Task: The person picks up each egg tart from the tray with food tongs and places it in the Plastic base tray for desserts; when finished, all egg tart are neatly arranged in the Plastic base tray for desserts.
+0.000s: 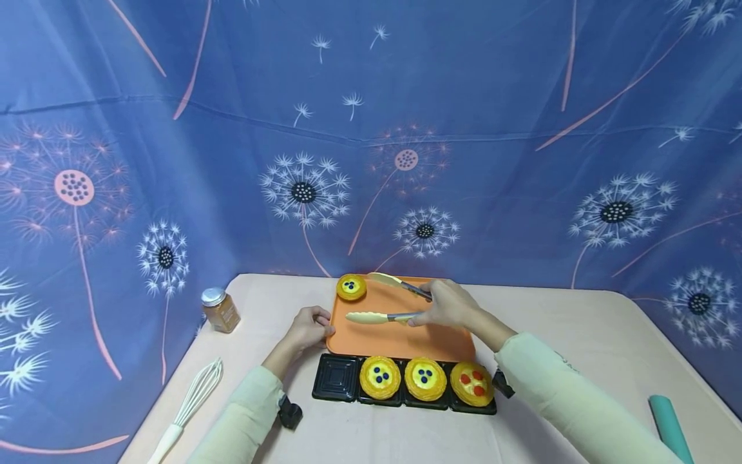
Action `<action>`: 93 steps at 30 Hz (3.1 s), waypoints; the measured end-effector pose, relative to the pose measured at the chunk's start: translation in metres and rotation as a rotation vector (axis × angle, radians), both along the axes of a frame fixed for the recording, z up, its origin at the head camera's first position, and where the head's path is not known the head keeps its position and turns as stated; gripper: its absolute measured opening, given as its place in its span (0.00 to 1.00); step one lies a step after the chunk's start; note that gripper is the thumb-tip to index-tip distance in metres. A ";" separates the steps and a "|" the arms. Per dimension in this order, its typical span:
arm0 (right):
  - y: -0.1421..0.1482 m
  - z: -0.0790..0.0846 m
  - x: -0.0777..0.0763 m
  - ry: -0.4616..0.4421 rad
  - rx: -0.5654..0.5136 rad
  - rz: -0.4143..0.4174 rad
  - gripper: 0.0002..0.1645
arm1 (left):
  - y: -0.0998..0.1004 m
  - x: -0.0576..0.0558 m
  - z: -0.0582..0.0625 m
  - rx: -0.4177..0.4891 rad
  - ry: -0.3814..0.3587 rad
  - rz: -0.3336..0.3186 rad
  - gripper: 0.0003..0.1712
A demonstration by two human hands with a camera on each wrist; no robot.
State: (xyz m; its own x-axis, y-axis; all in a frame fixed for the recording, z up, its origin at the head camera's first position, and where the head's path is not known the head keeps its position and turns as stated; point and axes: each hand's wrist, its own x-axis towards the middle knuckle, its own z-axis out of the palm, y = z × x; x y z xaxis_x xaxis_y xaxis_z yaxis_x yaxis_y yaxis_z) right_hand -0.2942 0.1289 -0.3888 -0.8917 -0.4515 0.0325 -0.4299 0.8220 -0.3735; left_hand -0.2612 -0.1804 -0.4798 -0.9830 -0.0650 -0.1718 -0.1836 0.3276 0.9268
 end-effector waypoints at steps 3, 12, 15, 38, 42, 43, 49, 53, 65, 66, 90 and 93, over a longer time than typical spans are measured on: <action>-0.005 -0.007 -0.006 -0.009 0.004 -0.003 0.50 | 0.000 0.001 0.001 0.004 0.002 0.000 0.13; -0.022 -0.020 -0.016 -0.032 0.010 -0.017 0.30 | -0.001 0.000 0.002 0.009 -0.005 0.000 0.13; -0.026 -0.023 -0.019 -0.047 0.001 -0.030 0.28 | -0.001 -0.001 0.001 0.018 -0.003 -0.002 0.13; -0.036 -0.024 -0.020 -0.011 -0.053 -0.066 0.24 | -0.002 0.000 0.000 0.035 -0.003 -0.011 0.13; -0.032 -0.023 -0.020 -0.009 -0.059 -0.062 0.23 | -0.001 -0.001 0.000 0.039 -0.004 -0.003 0.13; -0.031 -0.023 -0.020 -0.007 -0.057 -0.060 0.22 | -0.001 -0.001 0.000 0.041 -0.007 -0.001 0.13; -0.027 -0.019 -0.019 -0.001 -0.033 -0.043 0.22 | 0.000 -0.002 -0.001 0.039 -0.009 -0.007 0.13; -0.025 -0.014 -0.017 0.019 -0.034 -0.025 0.21 | -0.001 -0.001 -0.001 0.039 -0.015 -0.003 0.13; -0.012 -0.005 0.001 0.063 -0.001 0.033 0.27 | -0.001 -0.001 -0.002 0.013 -0.002 0.005 0.13; -0.011 -0.004 0.004 0.070 -0.001 0.036 0.28 | -0.001 -0.001 -0.003 0.012 -0.004 0.006 0.13; 0.009 0.034 0.070 0.117 0.002 0.233 0.38 | -0.002 0.001 -0.002 -0.008 0.022 -0.003 0.13; 0.006 0.036 0.077 0.131 0.000 0.275 0.37 | -0.003 0.002 -0.001 -0.008 0.037 -0.011 0.13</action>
State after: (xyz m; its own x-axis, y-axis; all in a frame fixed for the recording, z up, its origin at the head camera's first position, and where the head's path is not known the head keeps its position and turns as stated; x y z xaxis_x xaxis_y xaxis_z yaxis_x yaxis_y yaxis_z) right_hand -0.2175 0.1351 -0.3531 -0.7243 -0.6753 0.1390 -0.6807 0.6683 -0.3001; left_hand -0.2596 -0.1833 -0.4812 -0.9894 -0.0550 -0.1347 -0.1454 0.3368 0.9303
